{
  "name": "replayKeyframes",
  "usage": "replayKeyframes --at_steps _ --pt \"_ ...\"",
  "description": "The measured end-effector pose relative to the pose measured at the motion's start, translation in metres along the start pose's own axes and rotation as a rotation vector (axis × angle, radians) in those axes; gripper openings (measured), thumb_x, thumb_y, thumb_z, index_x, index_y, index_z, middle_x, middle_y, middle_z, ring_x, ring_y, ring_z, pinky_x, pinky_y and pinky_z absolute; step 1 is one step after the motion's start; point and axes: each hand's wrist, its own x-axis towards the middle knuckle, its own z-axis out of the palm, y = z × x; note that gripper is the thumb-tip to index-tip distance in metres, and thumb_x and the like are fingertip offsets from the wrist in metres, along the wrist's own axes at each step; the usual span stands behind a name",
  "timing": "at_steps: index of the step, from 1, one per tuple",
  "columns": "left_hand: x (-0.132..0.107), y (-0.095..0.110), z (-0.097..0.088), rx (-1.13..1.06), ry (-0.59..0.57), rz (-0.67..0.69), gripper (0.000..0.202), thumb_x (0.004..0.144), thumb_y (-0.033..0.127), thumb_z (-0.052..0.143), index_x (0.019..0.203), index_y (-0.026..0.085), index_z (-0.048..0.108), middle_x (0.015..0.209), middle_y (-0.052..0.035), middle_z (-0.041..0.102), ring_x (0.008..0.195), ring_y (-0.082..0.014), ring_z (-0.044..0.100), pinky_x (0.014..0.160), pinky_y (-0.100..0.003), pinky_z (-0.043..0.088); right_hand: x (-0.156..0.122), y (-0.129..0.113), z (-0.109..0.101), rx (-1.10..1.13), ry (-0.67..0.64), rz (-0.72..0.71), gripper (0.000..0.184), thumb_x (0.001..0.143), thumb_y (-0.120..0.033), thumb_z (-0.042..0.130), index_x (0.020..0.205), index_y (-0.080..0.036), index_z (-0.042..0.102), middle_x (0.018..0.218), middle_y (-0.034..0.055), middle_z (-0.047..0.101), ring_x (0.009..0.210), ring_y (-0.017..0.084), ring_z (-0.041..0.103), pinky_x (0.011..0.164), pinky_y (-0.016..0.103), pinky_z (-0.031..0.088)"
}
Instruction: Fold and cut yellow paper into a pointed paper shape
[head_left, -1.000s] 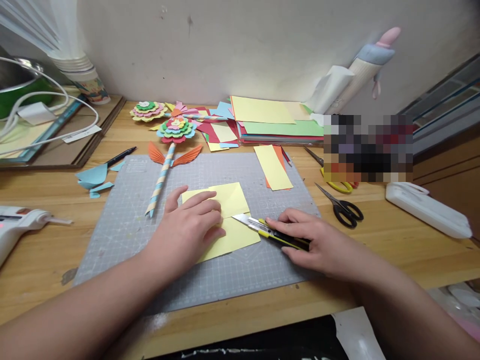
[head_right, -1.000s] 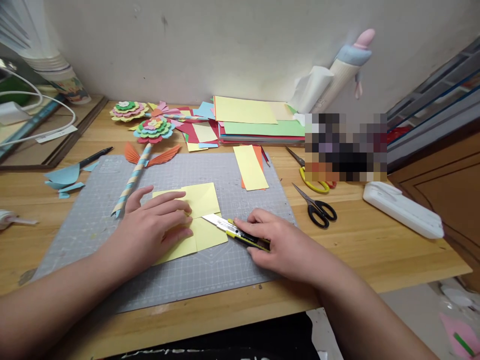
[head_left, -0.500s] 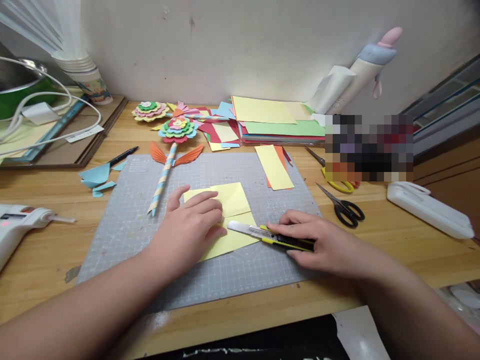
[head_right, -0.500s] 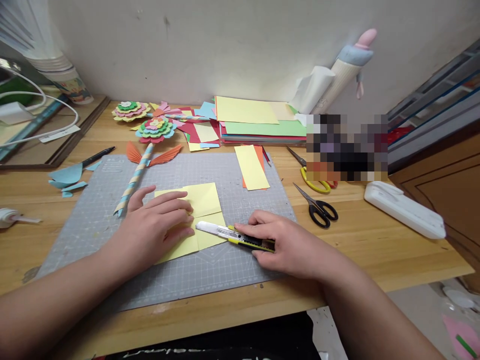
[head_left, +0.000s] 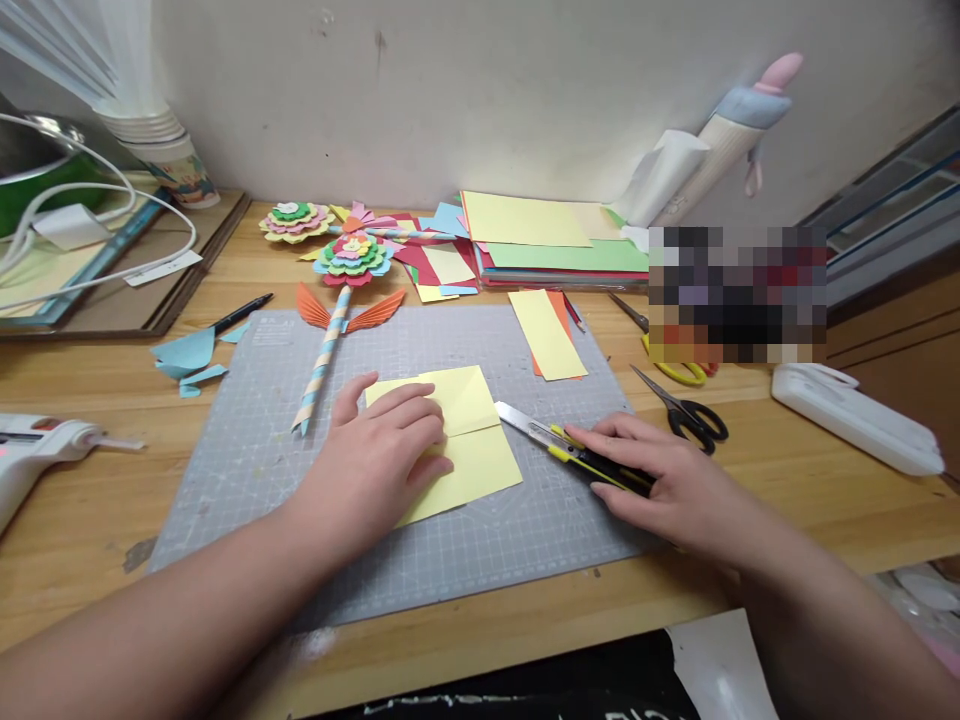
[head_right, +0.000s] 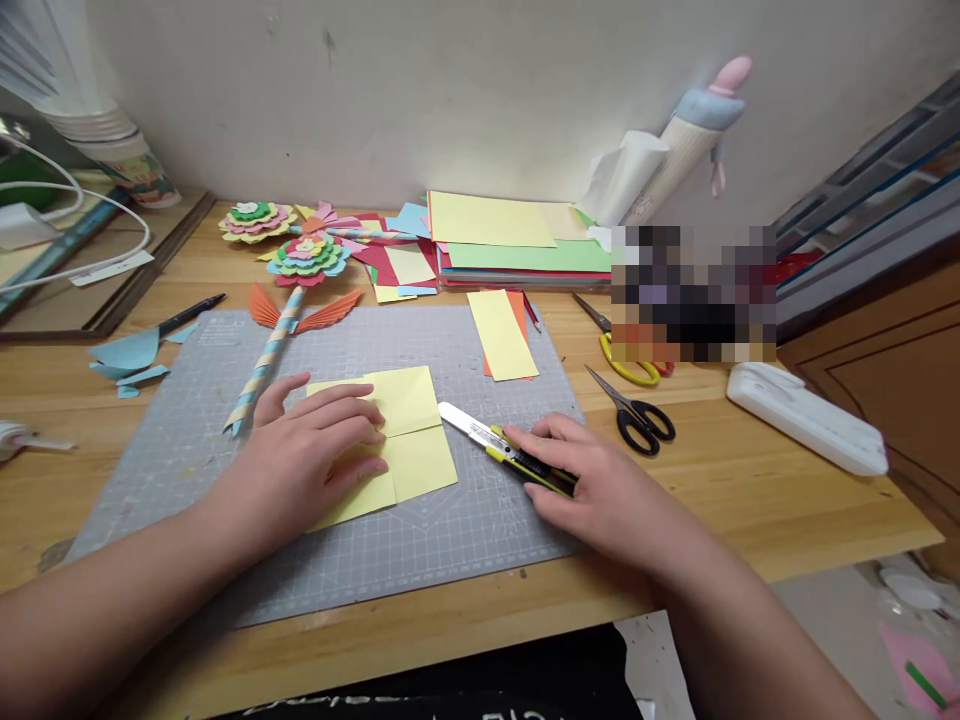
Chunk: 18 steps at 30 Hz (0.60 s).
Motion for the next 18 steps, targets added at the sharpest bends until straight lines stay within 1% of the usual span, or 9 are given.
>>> replayKeyframes --at_steps 5,9,15,18 --pt "-0.001 0.001 0.0 -0.002 0.001 0.003 0.008 0.086 0.025 0.067 0.085 0.025 0.059 0.1 0.0046 0.072 0.126 -0.0232 0.055 0.112 -0.049 0.011 0.002 0.0 -0.001 0.011 0.01 0.001 0.05 0.089 -0.022 0.054 0.138 -0.025 0.053 0.119 0.0095 0.058 0.105 0.022 0.061 0.091 0.039 0.051" --pt "-0.001 0.0 0.0 -0.005 -0.003 0.003 0.007 0.087 0.025 0.067 0.085 0.025 0.06 0.1 0.0051 0.072 0.125 -0.0231 0.055 0.112 -0.049 0.011 0.001 -0.001 0.0 0.022 -0.01 -0.009 0.05 0.089 -0.022 0.054 0.139 -0.025 0.052 0.117 0.0089 0.058 0.103 0.021 0.061 0.091 0.038 0.051" --pt "-0.001 0.0 0.001 -0.011 0.004 0.0 0.009 0.085 0.025 0.069 0.083 0.025 0.06 0.1 0.0056 0.072 0.125 -0.0229 0.056 0.112 -0.048 0.011 0.007 -0.016 0.005 0.042 -0.077 -0.044 0.055 0.087 -0.014 0.052 0.14 -0.027 0.052 0.112 0.0076 0.057 0.101 0.019 0.059 0.086 0.034 0.052" --pt "0.0 0.0 0.001 -0.019 0.012 -0.006 0.01 0.084 0.024 0.07 0.081 0.024 0.06 0.099 0.0061 0.072 0.125 -0.0232 0.056 0.112 -0.048 0.011 0.01 -0.022 0.007 0.041 -0.113 -0.051 0.057 0.086 -0.012 0.052 0.14 -0.029 0.051 0.113 0.0069 0.057 0.101 0.019 0.059 0.088 0.034 0.051"
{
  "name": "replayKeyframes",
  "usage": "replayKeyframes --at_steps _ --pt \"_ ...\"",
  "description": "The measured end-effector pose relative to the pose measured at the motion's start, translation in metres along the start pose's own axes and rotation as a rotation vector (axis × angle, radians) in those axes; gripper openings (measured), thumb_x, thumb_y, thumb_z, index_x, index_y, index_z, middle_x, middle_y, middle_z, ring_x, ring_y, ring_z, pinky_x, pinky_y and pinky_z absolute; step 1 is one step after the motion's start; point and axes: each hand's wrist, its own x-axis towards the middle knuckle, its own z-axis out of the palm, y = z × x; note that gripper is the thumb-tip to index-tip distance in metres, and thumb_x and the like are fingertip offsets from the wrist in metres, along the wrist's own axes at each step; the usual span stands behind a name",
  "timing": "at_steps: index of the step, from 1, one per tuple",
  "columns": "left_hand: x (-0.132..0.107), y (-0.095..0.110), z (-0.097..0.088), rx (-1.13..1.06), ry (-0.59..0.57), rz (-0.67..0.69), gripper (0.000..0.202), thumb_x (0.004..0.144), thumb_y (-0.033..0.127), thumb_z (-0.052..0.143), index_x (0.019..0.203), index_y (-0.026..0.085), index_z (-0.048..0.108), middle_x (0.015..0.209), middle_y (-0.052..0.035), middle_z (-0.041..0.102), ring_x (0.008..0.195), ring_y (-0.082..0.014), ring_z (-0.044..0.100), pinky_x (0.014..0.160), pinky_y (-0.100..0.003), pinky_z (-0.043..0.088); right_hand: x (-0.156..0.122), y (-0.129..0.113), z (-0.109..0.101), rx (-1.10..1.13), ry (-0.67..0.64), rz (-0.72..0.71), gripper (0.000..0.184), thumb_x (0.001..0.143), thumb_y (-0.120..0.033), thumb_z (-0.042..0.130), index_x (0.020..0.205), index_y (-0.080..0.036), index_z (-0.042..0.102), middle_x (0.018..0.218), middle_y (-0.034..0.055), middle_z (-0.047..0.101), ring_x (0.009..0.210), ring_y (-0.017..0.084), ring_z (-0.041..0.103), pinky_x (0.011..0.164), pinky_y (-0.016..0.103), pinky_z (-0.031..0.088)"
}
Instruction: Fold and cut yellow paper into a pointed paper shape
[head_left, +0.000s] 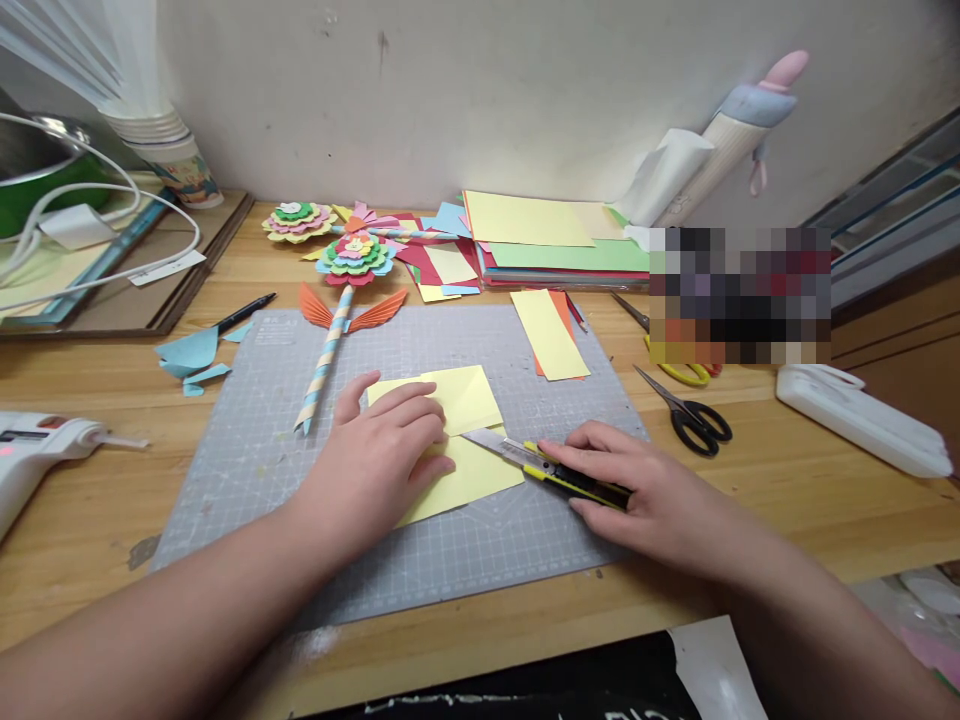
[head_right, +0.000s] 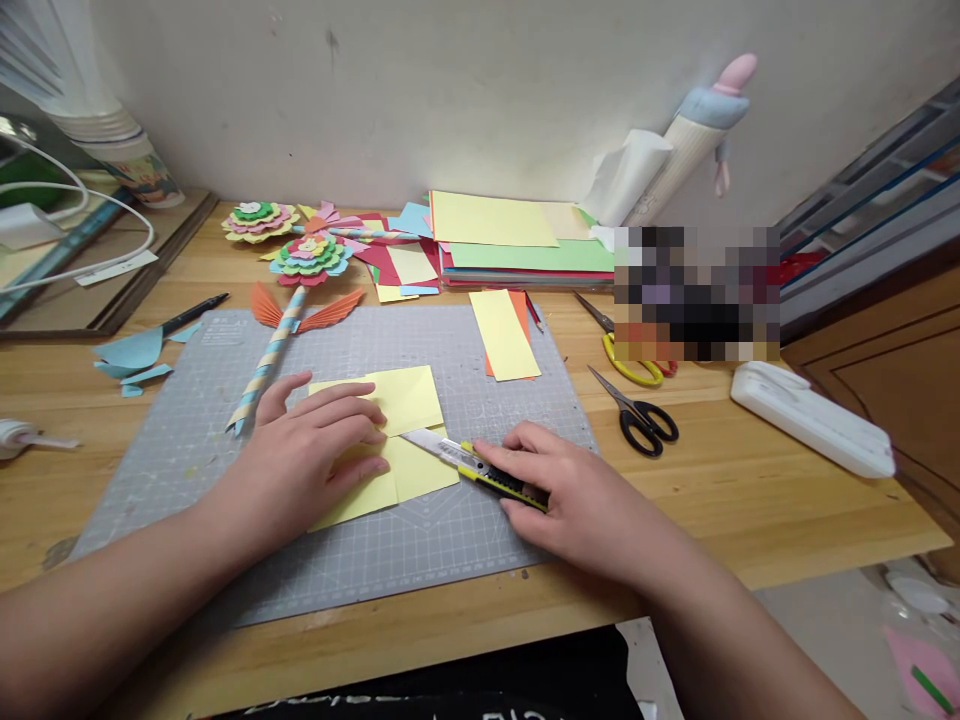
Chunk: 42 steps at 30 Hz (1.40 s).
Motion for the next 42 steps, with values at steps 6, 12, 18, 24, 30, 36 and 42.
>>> replayKeyframes --at_steps 6,12,18,24,30,36,42 --pt "0.0 0.001 -0.001 -0.013 0.001 -0.005 0.009 0.084 0.024 0.069 0.081 0.024 0.061 0.099 0.006 0.072 0.125 -0.023 0.056 0.113 -0.047 0.011 0.003 -0.002 0.001 0.014 -0.008 -0.023 0.058 0.085 -0.01 0.052 0.14 -0.028 0.052 0.112 0.0068 0.056 0.1 0.018 0.059 0.087 0.034 0.051" --pt "0.0 -0.001 0.0 -0.003 0.006 0.01 0.009 0.085 0.025 0.069 0.082 0.024 0.06 0.1 0.0057 0.072 0.125 -0.0232 0.056 0.112 -0.048 0.011 0.006 -0.001 0.002 0.004 0.0 -0.038 0.059 0.083 -0.009 0.052 0.139 -0.027 0.054 0.112 0.0073 0.058 0.1 0.019 0.06 0.089 0.037 0.05" --pt "0.0 0.0 -0.001 -0.016 0.0 0.0 0.008 0.084 0.025 0.069 0.082 0.024 0.061 0.099 0.0056 0.073 0.125 -0.0237 0.056 0.112 -0.049 0.012 0.009 0.001 0.0 -0.001 -0.005 -0.06 0.059 0.082 -0.009 0.052 0.138 -0.027 0.055 0.11 0.0072 0.058 0.099 0.019 0.061 0.089 0.036 0.051" --pt "0.0 0.0 -0.001 -0.01 0.002 -0.001 0.009 0.084 0.025 0.069 0.082 0.024 0.061 0.098 0.0067 0.072 0.125 -0.023 0.056 0.112 -0.047 0.011 0.001 -0.012 0.008 -0.002 0.014 -0.018 0.055 0.085 -0.012 0.052 0.139 -0.024 0.054 0.111 0.008 0.059 0.101 0.02 0.06 0.089 0.037 0.052" --pt "0.001 0.0 -0.001 -0.01 -0.002 -0.001 0.01 0.085 0.025 0.069 0.081 0.024 0.06 0.098 0.0065 0.072 0.124 -0.0225 0.057 0.112 -0.048 0.012 -0.008 -0.022 0.021 0.018 0.025 0.013 0.054 0.086 -0.013 0.05 0.14 -0.019 0.05 0.112 0.0099 0.058 0.095 0.02 0.062 0.086 0.038 0.054" --pt "0.001 0.0 -0.001 -0.001 -0.003 -0.001 0.009 0.084 0.025 0.069 0.082 0.024 0.061 0.099 0.0061 0.072 0.125 -0.0228 0.056 0.112 -0.048 0.011 -0.006 -0.023 0.021 0.033 0.034 0.028 0.055 0.084 -0.012 0.051 0.138 -0.02 0.052 0.112 0.0091 0.058 0.097 0.02 0.062 0.088 0.04 0.053" --pt "-0.001 0.0 0.0 -0.007 -0.002 -0.004 0.008 0.085 0.025 0.069 0.082 0.025 0.061 0.099 0.0064 0.072 0.125 -0.0223 0.056 0.113 -0.047 0.011 -0.008 -0.021 0.02 0.053 0.008 0.03 0.058 0.084 -0.011 0.052 0.14 -0.024 0.05 0.115 0.0083 0.057 0.1 0.02 0.061 0.091 0.039 0.052"
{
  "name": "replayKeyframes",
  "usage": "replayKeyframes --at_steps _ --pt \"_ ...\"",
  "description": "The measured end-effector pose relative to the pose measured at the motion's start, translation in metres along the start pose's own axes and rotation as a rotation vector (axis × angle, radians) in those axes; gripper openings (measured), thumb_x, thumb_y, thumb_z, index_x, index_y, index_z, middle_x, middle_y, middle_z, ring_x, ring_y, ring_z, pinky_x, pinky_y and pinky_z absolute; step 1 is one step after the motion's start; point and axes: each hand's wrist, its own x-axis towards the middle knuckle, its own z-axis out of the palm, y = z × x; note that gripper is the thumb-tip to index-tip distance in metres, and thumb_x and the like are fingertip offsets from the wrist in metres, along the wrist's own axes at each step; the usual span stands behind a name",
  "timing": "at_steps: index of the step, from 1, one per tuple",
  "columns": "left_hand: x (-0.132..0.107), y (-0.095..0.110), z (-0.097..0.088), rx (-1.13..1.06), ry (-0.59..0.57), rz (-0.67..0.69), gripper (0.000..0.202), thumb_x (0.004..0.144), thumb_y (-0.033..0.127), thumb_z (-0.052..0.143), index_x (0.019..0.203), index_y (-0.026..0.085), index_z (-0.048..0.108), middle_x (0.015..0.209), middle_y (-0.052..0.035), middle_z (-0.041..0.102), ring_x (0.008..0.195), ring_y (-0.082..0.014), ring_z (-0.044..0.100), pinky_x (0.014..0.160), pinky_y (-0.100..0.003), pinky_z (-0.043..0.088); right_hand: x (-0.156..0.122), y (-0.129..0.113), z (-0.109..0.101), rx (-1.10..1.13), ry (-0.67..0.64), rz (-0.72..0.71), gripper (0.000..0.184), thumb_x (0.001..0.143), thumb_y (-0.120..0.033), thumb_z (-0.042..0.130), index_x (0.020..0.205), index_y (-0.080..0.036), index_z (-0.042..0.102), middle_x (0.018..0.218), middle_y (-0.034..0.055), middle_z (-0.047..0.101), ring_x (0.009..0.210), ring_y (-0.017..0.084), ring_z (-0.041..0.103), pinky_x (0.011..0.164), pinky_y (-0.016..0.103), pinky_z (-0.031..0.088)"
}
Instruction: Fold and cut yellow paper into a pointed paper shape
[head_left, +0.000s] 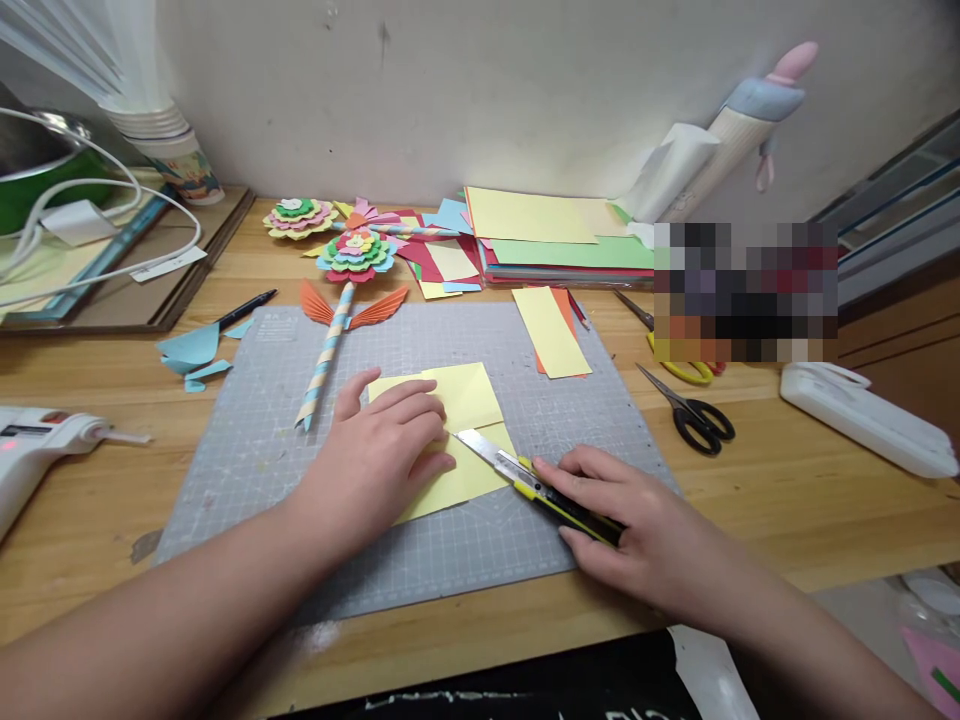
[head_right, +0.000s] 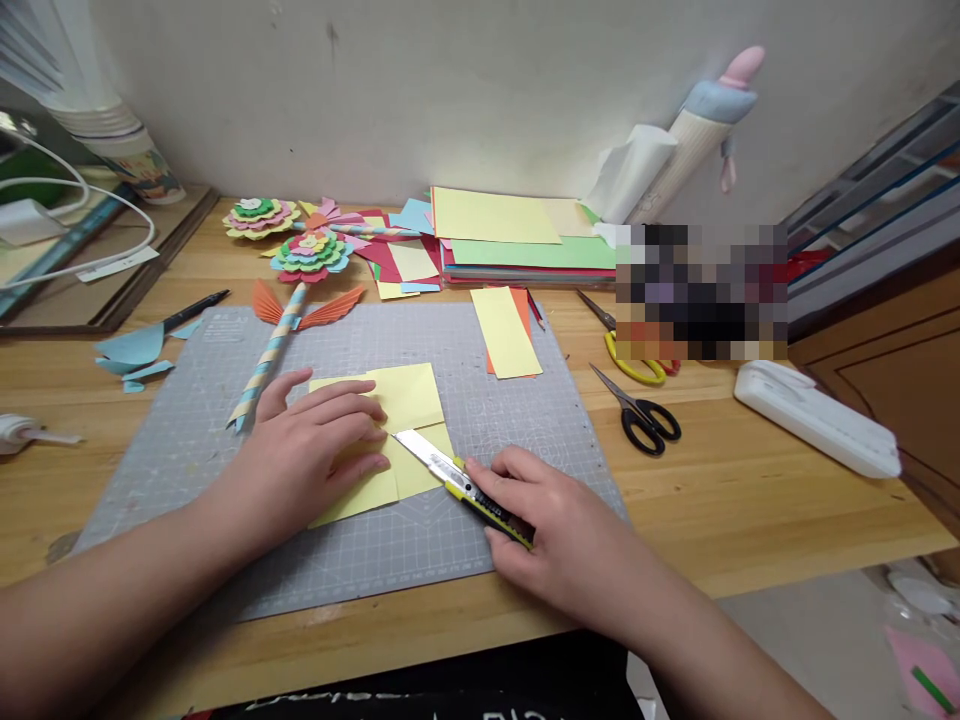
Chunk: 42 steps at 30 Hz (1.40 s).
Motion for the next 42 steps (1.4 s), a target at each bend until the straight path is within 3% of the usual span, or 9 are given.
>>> replayKeyframes --at_steps 7,10,13,16,20,23,27,34,42 --pt "0.001 -0.006 -0.003 -0.013 -0.038 0.041 0.011 0.085 0.034 0.069 0.087 0.026 0.062 0.105 0.0045 0.071 0.127 -0.0247 0.054 0.114 -0.05 0.007 -0.005 0.003 -0.008 0.021 0.014 -0.022 0.054 0.084 -0.012 0.053 0.137 -0.024 0.053 0.112 0.0077 0.06 0.1 0.019 0.062 0.088 0.035 0.054" --pt "-0.002 -0.01 -0.007 -0.012 -0.086 0.087 0.041 0.076 0.06 0.071 0.097 0.027 0.061 0.115 0.0014 0.069 0.129 -0.0289 0.051 0.114 -0.054 0.004 -0.011 0.005 -0.011 0.034 0.074 0.016 0.056 0.084 -0.017 0.057 0.139 -0.027 0.051 0.115 0.008 0.062 0.106 0.022 0.062 0.09 0.038 0.055" --pt "-0.006 -0.009 -0.011 0.022 -0.127 0.113 0.067 0.065 0.075 0.069 0.107 0.024 0.059 0.122 -0.0046 0.066 0.133 -0.033 0.045 0.115 -0.056 0.0 -0.018 0.006 -0.009 0.121 0.181 0.106 0.04 0.082 -0.023 0.062 0.122 -0.025 0.061 0.108 0.0083 0.066 0.102 0.026 0.064 0.084 0.04 0.057" --pt "-0.01 -0.003 -0.013 0.061 -0.144 0.112 0.06 0.069 0.066 0.072 0.109 0.022 0.058 0.125 -0.0065 0.065 0.136 -0.0322 0.042 0.116 -0.054 -0.002 -0.024 0.004 -0.005 0.436 0.185 0.279 0.025 0.087 -0.03 0.059 0.111 -0.024 0.062 0.095 0.006 0.067 0.076 0.02 0.067 0.069 0.036 0.06" --pt "-0.012 0.005 -0.014 0.092 -0.14 0.111 0.035 0.079 0.047 0.067 0.103 0.023 0.062 0.122 -0.0063 0.066 0.135 -0.0296 0.043 0.118 -0.053 -0.002 -0.03 0.0 -0.003 0.717 0.09 0.415 0.042 0.092 -0.04 0.057 0.131 -0.022 0.052 0.089 0.0053 0.067 0.06 0.014 0.063 0.057 0.03 0.058" --pt "-0.012 0.008 -0.014 0.109 -0.124 0.127 0.025 0.081 0.04 0.061 0.098 0.022 0.063 0.122 -0.008 0.067 0.134 -0.0286 0.045 0.119 -0.053 -0.002 -0.036 -0.004 -0.01 0.507 0.017 0.361 0.053 0.097 -0.044 0.047 0.147 -0.027 0.041 0.081 0.005 0.069 0.068 0.018 0.067 0.062 0.032 0.06" --pt "-0.012 0.01 -0.016 0.098 -0.117 0.125 0.022 0.083 0.039 0.057 0.096 0.022 0.064 0.121 -0.0079 0.068 0.134 -0.0283 0.046 0.119 -0.054 0.0 -0.045 -0.012 -0.019 0.107 -0.072 0.126 0.048 0.096 -0.037 0.051 0.143 -0.042 0.046 0.132 0.0057 0.061 0.118 0.027 0.061 0.09 0.039 0.057" --pt "-0.009 0.012 -0.017 0.071 -0.114 0.122 0.02 0.084 0.039 0.058 0.094 0.023 0.065 0.118 -0.0072 0.069 0.133 -0.0295 0.047 0.119 -0.055 0.0 -0.044 -0.025 -0.016 -0.131 -0.065 -0.046 0.065 0.089 -0.013 0.054 0.145 -0.044 0.041 0.111 0.0042 0.067 0.092 0.02 0.068 0.074 0.031 0.06" --pt "-0.007 0.001 -0.01 0.039 -0.063 0.124 0.012 0.09 0.025 0.054 0.094 0.027 0.065 0.114 0.0013 0.071 0.127 -0.0253 0.054 0.119 -0.055 0.0 -0.035 -0.025 -0.003 -0.187 -0.025 -0.035 0.062 0.09 -0.013 0.05 0.145 -0.04 0.042 0.108 0.0067 0.064 0.089 0.021 0.065 0.072 0.035 0.059"
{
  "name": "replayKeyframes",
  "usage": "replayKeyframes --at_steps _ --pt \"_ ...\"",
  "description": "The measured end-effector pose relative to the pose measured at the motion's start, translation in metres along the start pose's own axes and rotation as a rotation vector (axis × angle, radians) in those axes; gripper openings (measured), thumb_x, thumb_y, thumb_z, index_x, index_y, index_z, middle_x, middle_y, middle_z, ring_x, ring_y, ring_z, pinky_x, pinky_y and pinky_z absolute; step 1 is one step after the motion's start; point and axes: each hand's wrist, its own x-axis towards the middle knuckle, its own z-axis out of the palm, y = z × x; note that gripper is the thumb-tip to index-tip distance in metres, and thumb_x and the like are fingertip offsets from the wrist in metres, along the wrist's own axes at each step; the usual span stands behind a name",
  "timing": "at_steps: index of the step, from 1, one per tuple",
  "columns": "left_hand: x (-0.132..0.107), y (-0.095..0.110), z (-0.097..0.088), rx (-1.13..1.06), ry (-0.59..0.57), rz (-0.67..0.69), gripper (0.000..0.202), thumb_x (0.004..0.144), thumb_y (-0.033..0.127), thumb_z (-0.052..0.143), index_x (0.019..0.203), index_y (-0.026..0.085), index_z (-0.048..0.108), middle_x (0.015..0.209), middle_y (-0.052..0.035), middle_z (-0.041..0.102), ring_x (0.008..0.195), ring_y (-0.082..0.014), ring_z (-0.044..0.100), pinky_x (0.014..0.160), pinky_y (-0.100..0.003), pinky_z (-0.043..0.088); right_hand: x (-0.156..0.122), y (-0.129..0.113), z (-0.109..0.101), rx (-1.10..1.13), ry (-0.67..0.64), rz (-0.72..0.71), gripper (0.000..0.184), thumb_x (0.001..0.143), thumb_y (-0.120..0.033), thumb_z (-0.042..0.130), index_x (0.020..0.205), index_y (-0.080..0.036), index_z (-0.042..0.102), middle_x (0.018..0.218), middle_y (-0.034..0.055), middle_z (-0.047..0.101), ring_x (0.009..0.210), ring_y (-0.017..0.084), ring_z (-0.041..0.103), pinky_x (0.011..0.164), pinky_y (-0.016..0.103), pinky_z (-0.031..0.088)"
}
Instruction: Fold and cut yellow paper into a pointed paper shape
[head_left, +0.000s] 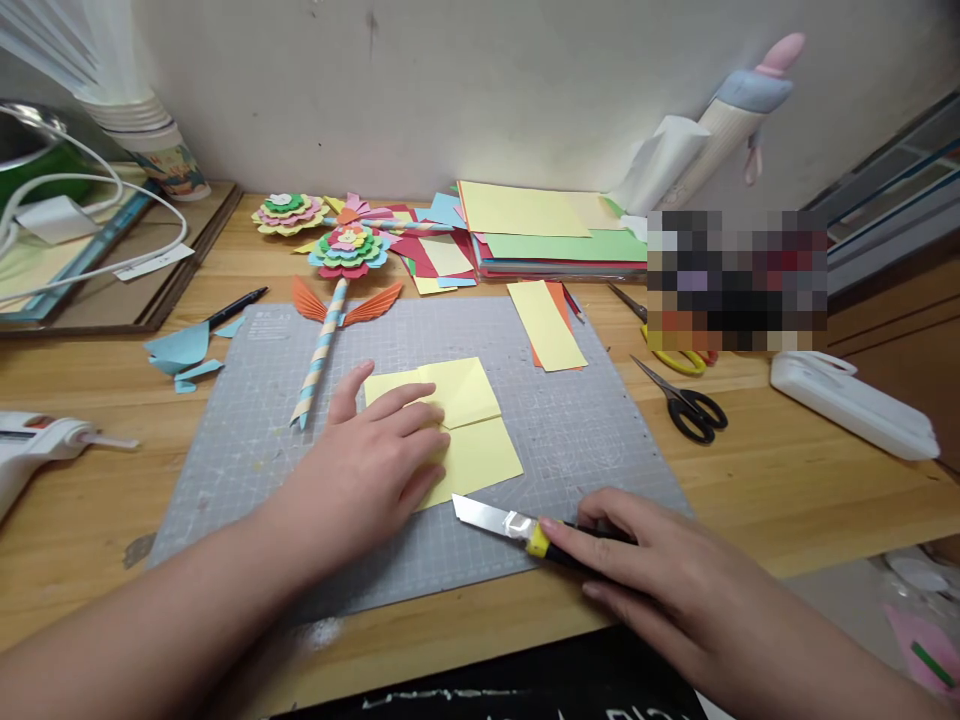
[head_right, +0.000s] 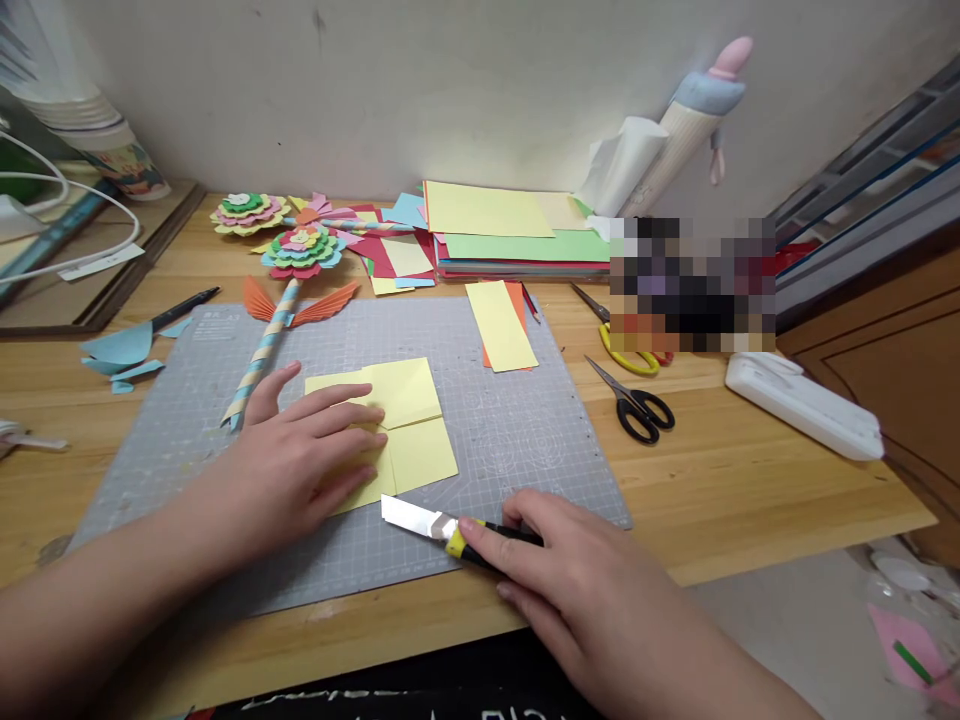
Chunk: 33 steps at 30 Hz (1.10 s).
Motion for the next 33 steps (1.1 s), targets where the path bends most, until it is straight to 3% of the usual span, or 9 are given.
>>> replayKeyframes --at_steps 4,24,33 --pt "0.0012 -0.0061 0.0018 -0.025 0.008 -0.008 0.015 0.087 0.028 0.06 0.101 0.028 0.065 0.114 0.0019 0.072 0.126 -0.0258 0.055 0.119 -0.055 -0.001 -0.0011 0.0015 0.0015 0.0 0.015 -0.017 0.061 0.089 -0.012 0.051 0.144 -0.038 0.045 0.11 0.0069 0.064 0.09 0.022 0.066 0.072 0.035 0.059" --pt "0.0029 -0.0089 0.0031 -0.034 0.009 -0.008 0.012 0.087 0.027 0.061 0.097 0.029 0.066 0.11 0.0039 0.073 0.125 -0.0249 0.056 0.119 -0.055 -0.003 -0.0041 0.0074 0.0041 -0.028 0.041 -0.049 0.06 0.09 -0.013 0.049 0.144 -0.038 0.044 0.109 0.0084 0.064 0.091 0.023 0.065 0.071 0.035 0.058" --pt "0.0017 -0.0113 0.0061 -0.012 0.02 -0.002 0.023 0.083 0.034 0.07 0.104 0.027 0.063 0.113 0.0017 0.072 0.125 -0.0253 0.055 0.119 -0.051 -0.003 -0.0011 0.0048 0.0093 -0.058 0.112 -0.035 0.05 0.09 -0.015 0.048 0.135 -0.035 0.056 0.103 0.0082 0.066 0.083 0.021 0.064 0.068 0.032 0.056"
